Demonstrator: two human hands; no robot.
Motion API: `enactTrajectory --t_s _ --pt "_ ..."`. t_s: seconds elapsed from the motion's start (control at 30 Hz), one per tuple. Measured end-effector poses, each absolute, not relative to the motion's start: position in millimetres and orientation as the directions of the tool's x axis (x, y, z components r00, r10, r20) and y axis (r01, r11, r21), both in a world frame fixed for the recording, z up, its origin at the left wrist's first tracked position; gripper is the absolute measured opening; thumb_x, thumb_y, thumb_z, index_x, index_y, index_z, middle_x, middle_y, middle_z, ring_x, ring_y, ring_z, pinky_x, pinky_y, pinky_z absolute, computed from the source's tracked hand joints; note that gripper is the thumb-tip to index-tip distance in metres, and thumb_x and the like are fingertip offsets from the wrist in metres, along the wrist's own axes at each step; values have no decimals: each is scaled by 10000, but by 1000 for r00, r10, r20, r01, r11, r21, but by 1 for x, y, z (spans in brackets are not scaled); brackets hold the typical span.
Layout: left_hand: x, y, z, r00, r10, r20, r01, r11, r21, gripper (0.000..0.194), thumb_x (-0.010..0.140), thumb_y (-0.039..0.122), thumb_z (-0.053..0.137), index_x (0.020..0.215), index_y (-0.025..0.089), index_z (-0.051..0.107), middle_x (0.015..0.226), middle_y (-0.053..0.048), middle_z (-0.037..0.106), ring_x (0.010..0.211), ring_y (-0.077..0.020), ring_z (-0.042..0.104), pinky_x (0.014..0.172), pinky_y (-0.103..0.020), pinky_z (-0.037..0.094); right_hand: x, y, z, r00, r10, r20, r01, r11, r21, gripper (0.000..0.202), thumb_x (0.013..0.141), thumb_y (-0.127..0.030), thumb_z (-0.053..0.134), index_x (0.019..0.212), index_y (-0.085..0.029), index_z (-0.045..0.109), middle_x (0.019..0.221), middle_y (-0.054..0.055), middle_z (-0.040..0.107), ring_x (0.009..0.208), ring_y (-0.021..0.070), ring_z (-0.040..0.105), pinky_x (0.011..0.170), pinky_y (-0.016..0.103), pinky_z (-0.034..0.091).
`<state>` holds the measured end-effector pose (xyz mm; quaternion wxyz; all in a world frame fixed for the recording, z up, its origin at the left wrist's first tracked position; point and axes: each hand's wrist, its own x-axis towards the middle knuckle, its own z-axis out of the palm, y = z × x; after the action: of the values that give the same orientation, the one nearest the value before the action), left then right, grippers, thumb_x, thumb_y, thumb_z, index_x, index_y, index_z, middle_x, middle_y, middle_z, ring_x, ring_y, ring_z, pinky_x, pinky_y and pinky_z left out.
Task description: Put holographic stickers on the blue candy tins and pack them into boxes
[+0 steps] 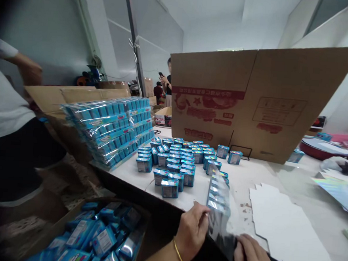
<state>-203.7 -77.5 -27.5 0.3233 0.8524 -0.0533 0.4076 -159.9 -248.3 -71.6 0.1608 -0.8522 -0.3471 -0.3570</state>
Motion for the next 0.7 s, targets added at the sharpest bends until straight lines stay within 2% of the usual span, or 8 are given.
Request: enactTrajectory --t_s 0.13,0.23,0.37,0.47,0.53,0.6,0.67,0.7 --pt "-204 -72 -33 676 158 719 -353 -788 504 166 820 186 374 790 168 536 675 -31 601 629 -123 572 572 -220 435 -179 -210 -55 427 468 774 782 -621 -55 425 812 -337 393 1199 -164 423 1115 102 544 998 226 530 837 349 435" --pt "-207 -67 -33 678 141 721 -309 -835 454 188 823 228 394 717 177 540 622 -24 594 589 -124 565 555 -229 415 -189 -186 -49 436 458 774 785 -615 -78 486 822 -357 384 1263 -159 334 1150 118 513 1025 236 510 835 374 435" --pt "-217 -60 -28 676 99 730 -270 -889 371 213 823 232 398 668 181 535 569 -22 573 559 -123 552 549 -237 401 -184 -183 -56 534 425 731 732 -665 -148 437 848 -342 338 1250 -171 359 1154 105 518 1028 223 511 838 360 438" --pt "-228 -55 -27 664 98 741 -302 -871 386 179 819 192 393 726 175 545 591 -26 577 570 -121 549 563 -232 410 -169 -199 -67 578 421 700 666 -738 -107 378 858 -313 301 1178 -178 452 1106 83 563 976 210 547 808 342 452" --pt "-236 -50 -30 665 125 736 -327 -838 437 160 814 170 398 763 173 549 607 -28 579 585 -117 552 577 -226 419 -160 -214 -71 603 397 692 588 -807 -49 364 853 -292 299 1124 -168 509 1028 81 610 845 209 599 705 334 477" --pt "-240 -43 -36 694 219 686 -317 -763 563 146 809 173 412 793 177 557 642 -29 591 601 -113 559 597 -224 434 -155 -228 -70 645 353 678 497 -868 -21 359 843 -285 315 1081 -157 551 966 86 638 716 211 619 575 323 471" --pt "-241 -37 -45 751 397 528 -252 -567 784 153 798 211 443 903 179 551 742 -38 619 600 -106 562 580 -225 453 -153 -238 -65 695 294 656 425 -904 -46 354 826 -294 347 1037 -149 591 885 97 659 636 220 617 490 313 439" --pt "-239 -34 -50 782 484 394 -204 -399 894 221 791 241 460 993 179 523 820 -50 627 592 -102 563 541 -220 460 -153 -241 -62 725 260 638 401 -912 -83 351 812 -306 369 1020 -150 606 825 100 666 603 225 613 467 311 426"
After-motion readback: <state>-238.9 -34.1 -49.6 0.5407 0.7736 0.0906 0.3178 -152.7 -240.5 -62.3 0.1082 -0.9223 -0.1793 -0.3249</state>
